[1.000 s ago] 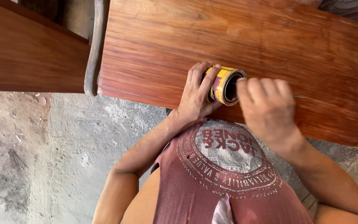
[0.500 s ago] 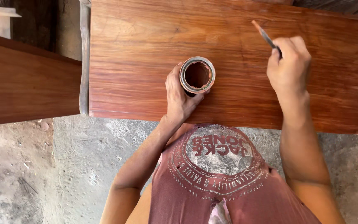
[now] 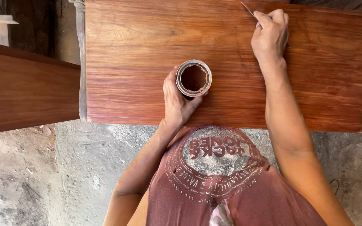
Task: The person applies reddish-brown wood stain to a large wooden board using a brush, dipping the brush into an open can of stain held in the other hand. They set the board down, pick up and reposition another stained board, then resume brushing stain across the surface and edges.
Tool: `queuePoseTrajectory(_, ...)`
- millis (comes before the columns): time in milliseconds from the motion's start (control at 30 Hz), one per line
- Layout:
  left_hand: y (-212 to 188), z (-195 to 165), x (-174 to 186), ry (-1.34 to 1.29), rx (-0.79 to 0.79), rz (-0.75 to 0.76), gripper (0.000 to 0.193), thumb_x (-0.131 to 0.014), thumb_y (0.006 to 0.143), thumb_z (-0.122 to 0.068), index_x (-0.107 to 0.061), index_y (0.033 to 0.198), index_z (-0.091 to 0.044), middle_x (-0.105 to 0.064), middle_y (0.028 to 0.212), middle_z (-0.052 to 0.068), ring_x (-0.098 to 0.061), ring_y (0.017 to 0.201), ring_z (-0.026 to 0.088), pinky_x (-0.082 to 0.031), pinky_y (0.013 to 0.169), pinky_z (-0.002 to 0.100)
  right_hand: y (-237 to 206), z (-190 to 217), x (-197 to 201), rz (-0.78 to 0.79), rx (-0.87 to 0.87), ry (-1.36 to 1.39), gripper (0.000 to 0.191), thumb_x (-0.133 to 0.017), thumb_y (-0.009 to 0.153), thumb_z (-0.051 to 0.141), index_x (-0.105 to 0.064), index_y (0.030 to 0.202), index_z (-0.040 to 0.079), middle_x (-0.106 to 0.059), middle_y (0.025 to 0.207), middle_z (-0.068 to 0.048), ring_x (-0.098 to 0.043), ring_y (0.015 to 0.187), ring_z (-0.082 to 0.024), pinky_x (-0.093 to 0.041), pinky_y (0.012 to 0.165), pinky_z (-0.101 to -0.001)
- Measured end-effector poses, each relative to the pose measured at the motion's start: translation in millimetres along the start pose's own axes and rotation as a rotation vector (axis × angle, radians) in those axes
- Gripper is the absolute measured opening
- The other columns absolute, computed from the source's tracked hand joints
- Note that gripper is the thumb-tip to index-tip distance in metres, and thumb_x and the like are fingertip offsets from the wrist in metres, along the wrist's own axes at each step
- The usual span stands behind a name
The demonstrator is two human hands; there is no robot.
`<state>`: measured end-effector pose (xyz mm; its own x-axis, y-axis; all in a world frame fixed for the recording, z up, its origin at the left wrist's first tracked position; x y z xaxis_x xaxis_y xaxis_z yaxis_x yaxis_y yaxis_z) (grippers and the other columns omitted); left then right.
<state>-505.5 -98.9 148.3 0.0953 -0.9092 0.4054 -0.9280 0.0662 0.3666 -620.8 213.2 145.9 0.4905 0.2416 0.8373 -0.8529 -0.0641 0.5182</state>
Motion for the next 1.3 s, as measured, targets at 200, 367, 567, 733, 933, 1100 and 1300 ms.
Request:
queuePoseTrajectory(200, 0, 4, -1, 0.006, 0.028, 0.04, 0.098, -0.094, 0.079, -0.029, -0.033, 0.15, 0.002, -0.048, 0.145, 0.023, -0.046, 0.138, 0.04, -0.037, 0.118, 0.051, 0, -9, 1, 0.028, -0.051, -0.047, 0.031, -0.073, 0.092, -0.009, -0.08, 0.119, 0.004, -0.055, 0.107, -0.01, -0.052, 0.1, -0.025, -0.053, 0.084, -0.037)
queuePoseTrajectory(367, 0, 2, 0, 0.002, 0.016, 0.021, 0.099, -0.094, 0.079, -0.029, -0.032, 0.151, 0.001, -0.05, 0.144, 0.022, -0.049, 0.137, 0.039, -0.038, 0.118, 0.05, -1, -12, -15, 0.094, -0.2, -0.006, 0.027, -0.073, 0.097, -0.004, -0.079, 0.121, 0.004, -0.056, 0.103, -0.009, -0.051, 0.097, -0.025, -0.052, 0.079, -0.0371)
queuePoseTrajectory(567, 2, -1, -1, -0.001, 0.045, 0.023, 0.101, -0.095, 0.078, -0.028, -0.032, 0.151, 0.002, -0.05, 0.143, 0.022, -0.05, 0.135, 0.039, -0.04, 0.117, 0.049, 0, -13, -23, 0.103, -0.317, 0.128, 0.028, -0.067, 0.099, -0.005, -0.078, 0.123, 0.005, -0.057, 0.107, -0.01, -0.056, 0.1, -0.022, -0.052, 0.083, -0.0368)
queuePoseTrajectory(733, 4, -2, -2, -0.001, 0.05, 0.027, 0.1, -0.095, 0.077, -0.027, -0.033, 0.151, 0.002, -0.051, 0.142, 0.021, -0.05, 0.134, 0.039, -0.04, 0.116, 0.049, 5, -8, -21, 0.078, -0.247, 0.137, 0.026, -0.071, 0.095, -0.005, -0.078, 0.119, 0.002, -0.059, 0.106, -0.013, -0.055, 0.101, -0.026, -0.053, 0.085, -0.0367)
queuePoseTrajectory(933, 4, -4, -3, -0.002, 0.021, 0.015, 0.1, -0.095, 0.078, -0.026, -0.033, 0.151, 0.002, -0.051, 0.142, 0.021, -0.05, 0.135, 0.038, -0.04, 0.116, 0.049, 8, -10, -24, 0.07, -0.21, 0.094, 0.027, -0.07, 0.097, -0.006, -0.079, 0.121, 0.002, -0.06, 0.104, -0.014, -0.055, 0.101, -0.026, -0.051, 0.082, -0.036)
queuePoseTrajectory(1100, 5, -5, -4, -0.013, 0.018, 0.036, 0.1, -0.094, 0.08, -0.025, -0.032, 0.153, 0.003, -0.051, 0.143, 0.021, -0.05, 0.136, 0.037, -0.04, 0.117, 0.049, 9, -17, -20, 0.074, -0.264, 0.117, 0.031, -0.067, 0.094, -0.008, -0.08, 0.119, 0.003, -0.061, 0.101, -0.014, -0.056, 0.098, -0.026, -0.051, 0.081, -0.0366)
queuePoseTrajectory(1300, 7, -3, -5, -0.018, 0.062, 0.025, 0.101, -0.094, 0.077, -0.026, -0.032, 0.152, 0.004, -0.051, 0.143, 0.021, -0.049, 0.135, 0.038, -0.04, 0.116, 0.05, 4, -26, -10, 0.154, -0.332, 0.202, 0.026, -0.069, 0.099, -0.003, -0.08, 0.12, 0.007, -0.06, 0.108, -0.012, -0.057, 0.103, -0.026, -0.052, 0.091, -0.0382)
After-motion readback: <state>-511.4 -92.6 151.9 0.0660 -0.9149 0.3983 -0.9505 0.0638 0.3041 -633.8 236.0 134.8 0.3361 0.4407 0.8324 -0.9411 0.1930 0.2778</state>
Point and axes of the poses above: each hand's wrist, its own y-axis towards the middle knuckle, its own x-axis out of the back of the hand, z = x × y, the point moved 8 cm from there along y, towards the middle knuckle
